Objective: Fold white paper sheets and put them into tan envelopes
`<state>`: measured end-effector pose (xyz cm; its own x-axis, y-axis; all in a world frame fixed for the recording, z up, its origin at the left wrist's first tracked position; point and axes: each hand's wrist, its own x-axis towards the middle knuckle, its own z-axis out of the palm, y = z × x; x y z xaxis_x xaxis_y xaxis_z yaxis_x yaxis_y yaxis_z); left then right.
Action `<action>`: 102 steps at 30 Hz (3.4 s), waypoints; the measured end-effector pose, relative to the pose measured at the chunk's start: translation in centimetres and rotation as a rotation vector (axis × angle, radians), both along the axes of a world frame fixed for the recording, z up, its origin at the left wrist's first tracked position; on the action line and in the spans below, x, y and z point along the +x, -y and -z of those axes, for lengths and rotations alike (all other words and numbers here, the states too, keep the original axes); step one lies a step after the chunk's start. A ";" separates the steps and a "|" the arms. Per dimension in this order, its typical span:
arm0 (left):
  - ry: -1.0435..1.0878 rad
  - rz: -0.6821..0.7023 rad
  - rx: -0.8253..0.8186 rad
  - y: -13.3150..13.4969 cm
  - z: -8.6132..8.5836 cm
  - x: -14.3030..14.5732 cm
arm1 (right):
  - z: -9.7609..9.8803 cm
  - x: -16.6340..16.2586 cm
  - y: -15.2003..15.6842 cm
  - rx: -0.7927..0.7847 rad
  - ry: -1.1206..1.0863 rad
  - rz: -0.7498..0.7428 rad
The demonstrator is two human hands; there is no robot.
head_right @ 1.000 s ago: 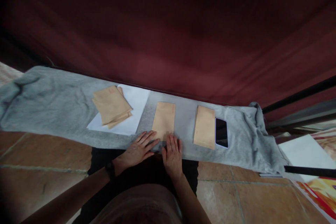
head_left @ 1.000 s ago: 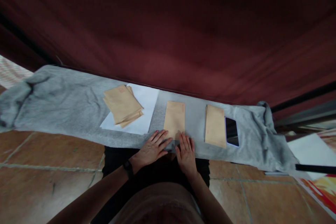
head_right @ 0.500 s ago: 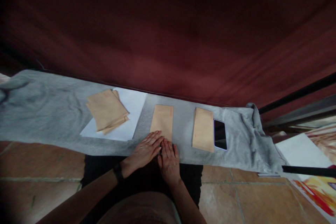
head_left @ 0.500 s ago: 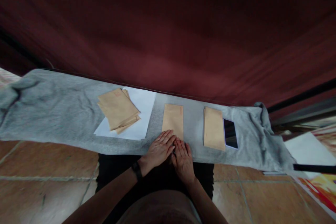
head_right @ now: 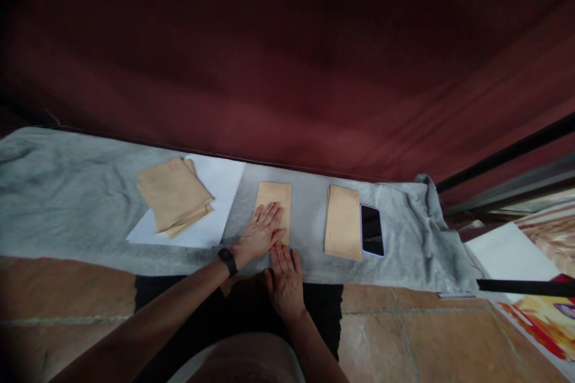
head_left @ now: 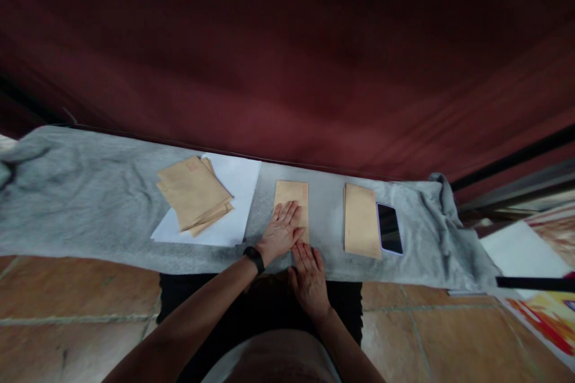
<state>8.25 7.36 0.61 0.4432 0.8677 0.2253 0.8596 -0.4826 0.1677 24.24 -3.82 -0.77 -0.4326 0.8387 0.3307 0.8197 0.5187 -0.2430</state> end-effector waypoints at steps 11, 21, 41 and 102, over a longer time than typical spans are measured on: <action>-0.024 -0.014 -0.022 0.5 0.2 0.2 | -0.2 -0.1 0.0 0.014 -0.015 0.004; -0.031 0.007 -0.021 0.5 -0.2 0.4 | -0.2 -0.2 0.0 -0.008 -0.021 0.013; -0.040 -0.046 -0.081 -7.0 0.1 1.0 | -1.0 -0.4 -0.2 -0.014 0.018 0.019; -0.039 0.277 -0.049 5.4 -1.5 -5.6 | -0.3 -3.3 -9.6 0.006 0.014 0.147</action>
<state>2.65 1.94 2.06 0.6725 0.7217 0.1639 0.7023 -0.6922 0.1663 20.90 5.76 -0.45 -0.3098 0.8914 0.3307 0.8903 0.3941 -0.2283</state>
